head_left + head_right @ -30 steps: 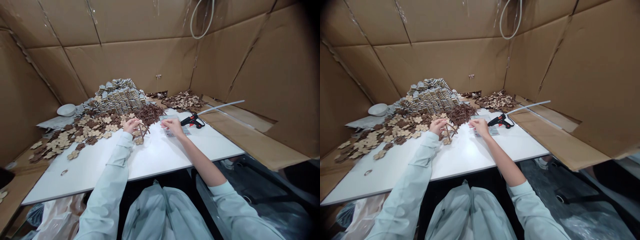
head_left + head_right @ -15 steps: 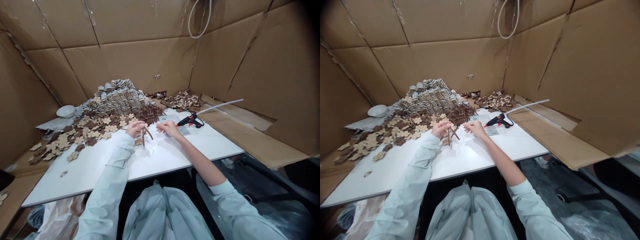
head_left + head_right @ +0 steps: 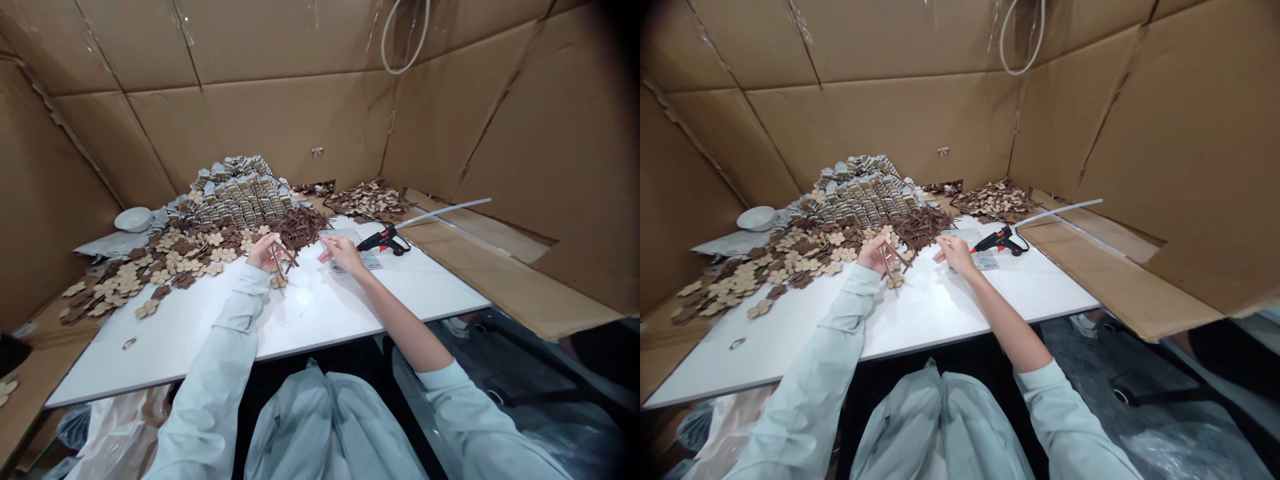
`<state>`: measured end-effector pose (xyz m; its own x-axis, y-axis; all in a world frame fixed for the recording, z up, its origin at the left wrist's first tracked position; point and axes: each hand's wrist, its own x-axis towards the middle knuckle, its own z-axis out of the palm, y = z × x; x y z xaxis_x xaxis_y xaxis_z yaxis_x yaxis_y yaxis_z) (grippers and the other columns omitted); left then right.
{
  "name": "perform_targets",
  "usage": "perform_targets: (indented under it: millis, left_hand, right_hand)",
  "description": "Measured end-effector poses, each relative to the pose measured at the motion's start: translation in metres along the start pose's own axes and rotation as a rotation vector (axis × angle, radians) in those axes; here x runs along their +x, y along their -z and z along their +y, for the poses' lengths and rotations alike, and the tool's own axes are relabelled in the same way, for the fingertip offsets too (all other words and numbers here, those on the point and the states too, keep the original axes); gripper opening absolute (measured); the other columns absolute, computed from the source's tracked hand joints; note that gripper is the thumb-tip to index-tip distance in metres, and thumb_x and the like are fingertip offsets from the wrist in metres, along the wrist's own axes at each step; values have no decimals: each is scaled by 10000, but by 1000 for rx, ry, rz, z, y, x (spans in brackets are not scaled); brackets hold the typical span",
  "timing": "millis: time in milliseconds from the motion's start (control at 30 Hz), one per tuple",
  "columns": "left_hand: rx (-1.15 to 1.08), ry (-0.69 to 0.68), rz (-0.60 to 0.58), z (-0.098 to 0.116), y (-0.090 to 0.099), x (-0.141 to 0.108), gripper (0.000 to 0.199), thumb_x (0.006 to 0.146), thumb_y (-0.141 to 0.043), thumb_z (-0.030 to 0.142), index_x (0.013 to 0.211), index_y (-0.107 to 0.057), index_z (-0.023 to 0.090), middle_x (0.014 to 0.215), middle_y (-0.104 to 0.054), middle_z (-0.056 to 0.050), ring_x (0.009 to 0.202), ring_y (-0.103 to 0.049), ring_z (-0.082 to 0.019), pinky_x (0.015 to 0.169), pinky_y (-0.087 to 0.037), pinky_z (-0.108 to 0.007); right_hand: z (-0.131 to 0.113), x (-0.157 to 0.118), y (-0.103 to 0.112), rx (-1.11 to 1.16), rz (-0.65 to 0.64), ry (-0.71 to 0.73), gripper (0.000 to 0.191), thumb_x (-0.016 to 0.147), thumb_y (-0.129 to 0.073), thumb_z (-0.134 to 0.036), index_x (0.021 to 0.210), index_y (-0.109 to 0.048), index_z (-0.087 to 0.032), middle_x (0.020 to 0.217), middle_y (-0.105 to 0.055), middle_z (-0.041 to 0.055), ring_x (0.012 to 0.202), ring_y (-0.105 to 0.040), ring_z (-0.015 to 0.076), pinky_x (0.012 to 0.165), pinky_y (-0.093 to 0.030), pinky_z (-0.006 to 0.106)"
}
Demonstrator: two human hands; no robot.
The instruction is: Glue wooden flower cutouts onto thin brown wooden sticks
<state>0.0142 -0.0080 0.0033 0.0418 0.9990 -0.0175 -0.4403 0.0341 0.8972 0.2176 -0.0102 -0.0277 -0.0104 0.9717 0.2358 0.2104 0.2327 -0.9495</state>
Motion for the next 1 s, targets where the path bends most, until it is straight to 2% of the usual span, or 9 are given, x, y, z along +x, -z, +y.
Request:
perform_targets:
  millis: [67, 167, 233, 300, 400, 467, 633, 867, 1000]
  left_hand:
    - [-7, -3, 15, -1, 1, 1, 210, 578, -645, 259, 754, -566, 179, 602, -547, 17, 516, -522, -87, 495, -436, -218]
    - [-12, -15, -32, -6, 2, 3, 255, 541, -676, 251, 758, -570, 168, 598, -551, 16, 521, -528, -86, 492, -432, -211]
    - [40, -11, -83, -11, 2, 4, 283, 529, -688, 265, 770, -577, 165, 607, -564, 13, 540, -541, -92, 497, -430, -211]
    - [101, 5, -115, -18, 1, 4, 313, 513, -698, 285, 779, -585, 165, 637, -587, 6, 560, -554, -99, 500, -425, -212]
    - [171, 8, -144, -28, -2, 3, 352, 466, -723, 305, 758, -592, 158, 670, -614, -6, 579, -565, -105, 509, -418, -213]
    - [246, -14, -154, -35, -5, 1, 365, 447, -734, 311, 743, -593, 149, 652, -620, -13, 575, -564, -105, 508, -411, -209]
    - [359, -14, -170, -51, -12, -5, 370, 418, -753, 308, 685, -563, 136, 561, -596, -1, 516, -547, -98, 484, -411, -204]
    - [131, 174, -175, -42, -24, -13, 293, 573, -676, 385, 712, -565, 152, 590, -610, -22, 532, -579, -111, 544, -471, -239]
    - [126, 87, -136, -31, -18, -6, 291, 659, -590, 424, 710, -566, 138, 640, -640, -61, 519, -583, -119, 533, -468, -245]
  right_hand:
    - [-3, -2, 3, -181, 78, 74, 338, 754, -453, -420, 778, -641, -140, 504, -601, 30, 547, -594, 161, 622, -467, 302]
    - [-5, -2, 6, -293, 130, 222, 197, 673, -563, -328, 755, -661, -178, 822, -659, 55, 809, -591, 191, 765, -428, 326]
    - [-5, -2, 6, -229, 64, 273, 303, 637, -591, -238, 937, -629, -220, 990, -625, 39, 876, -573, 175, 809, -411, 335]
    - [-6, -2, 5, -157, 3, 263, 382, 651, -577, -217, 1033, -586, -228, 968, -634, 38, 853, -582, 162, 831, -402, 352]
    - [-9, -4, 2, -141, -7, 247, 196, 672, -573, -277, 828, -663, -199, 1002, -622, 61, 961, -546, 184, 902, -354, 360]
    - [-12, -7, -1, -91, -66, 225, 191, 681, -567, -326, 761, -671, -186, 1062, -595, 70, 998, -528, 189, 896, -365, 344]
    - [-17, -16, -11, 106, -366, 118, 412, 634, -611, -360, 999, -606, -170, 879, -652, 56, 770, -598, 154, 707, -471, 291]
    - [-30, -8, -1, 89, -372, 21, 360, 569, -653, -384, 823, -664, -129, 697, -641, 32, 565, -550, 98, 530, -464, 219]
    - [-49, 20, 17, -110, -404, -40, 264, 526, -692, -304, 722, -669, -130, 622, -633, 32, 545, -548, 113, 531, -457, 239]
